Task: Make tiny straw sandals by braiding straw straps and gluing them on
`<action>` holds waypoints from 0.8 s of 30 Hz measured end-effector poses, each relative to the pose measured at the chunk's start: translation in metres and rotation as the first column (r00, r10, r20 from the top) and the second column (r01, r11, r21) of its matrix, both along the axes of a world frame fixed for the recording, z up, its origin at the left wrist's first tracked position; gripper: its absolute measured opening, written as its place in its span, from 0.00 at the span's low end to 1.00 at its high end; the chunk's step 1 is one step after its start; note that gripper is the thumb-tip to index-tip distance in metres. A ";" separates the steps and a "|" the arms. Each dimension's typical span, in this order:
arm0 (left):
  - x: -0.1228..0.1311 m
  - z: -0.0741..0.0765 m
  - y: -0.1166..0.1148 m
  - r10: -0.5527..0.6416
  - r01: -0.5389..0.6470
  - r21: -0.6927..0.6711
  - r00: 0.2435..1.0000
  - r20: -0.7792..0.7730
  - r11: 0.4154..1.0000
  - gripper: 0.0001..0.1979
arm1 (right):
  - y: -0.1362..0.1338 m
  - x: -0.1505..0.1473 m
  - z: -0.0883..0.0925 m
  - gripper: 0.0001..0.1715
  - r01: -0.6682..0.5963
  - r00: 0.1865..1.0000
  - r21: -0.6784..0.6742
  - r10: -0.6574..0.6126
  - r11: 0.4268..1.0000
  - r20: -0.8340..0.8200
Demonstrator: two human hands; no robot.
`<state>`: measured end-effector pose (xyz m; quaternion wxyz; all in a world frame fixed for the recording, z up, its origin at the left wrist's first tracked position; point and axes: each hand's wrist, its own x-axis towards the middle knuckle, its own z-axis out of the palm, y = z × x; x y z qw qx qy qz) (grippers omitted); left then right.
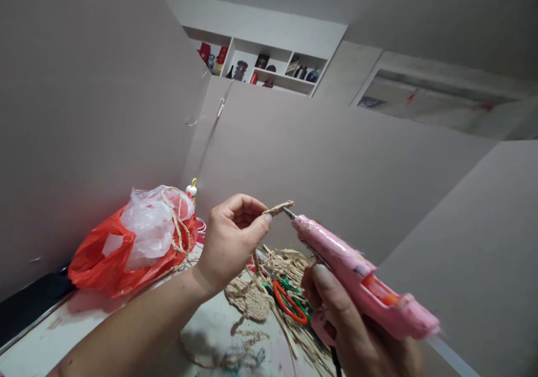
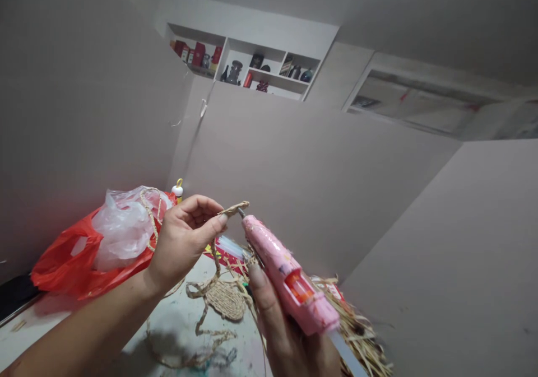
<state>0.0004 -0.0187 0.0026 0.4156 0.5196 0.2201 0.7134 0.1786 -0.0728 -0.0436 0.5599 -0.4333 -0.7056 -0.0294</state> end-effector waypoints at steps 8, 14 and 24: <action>-0.001 -0.001 -0.002 -0.023 0.023 -0.011 1.000 -0.005 1.000 0.04 | 0.002 -0.011 0.007 0.23 0.054 0.998 0.072 -0.052 0.996 -0.031; -0.002 -0.002 -0.002 -0.094 0.094 -0.032 0.996 0.001 0.995 0.03 | -0.001 -0.015 0.018 0.24 0.048 0.997 -0.019 -0.049 0.999 -0.063; -0.002 -0.002 -0.003 -0.120 0.120 -0.017 0.993 0.000 0.993 0.04 | -0.002 -0.023 0.021 0.26 0.042 0.993 -0.014 -0.043 0.999 -0.107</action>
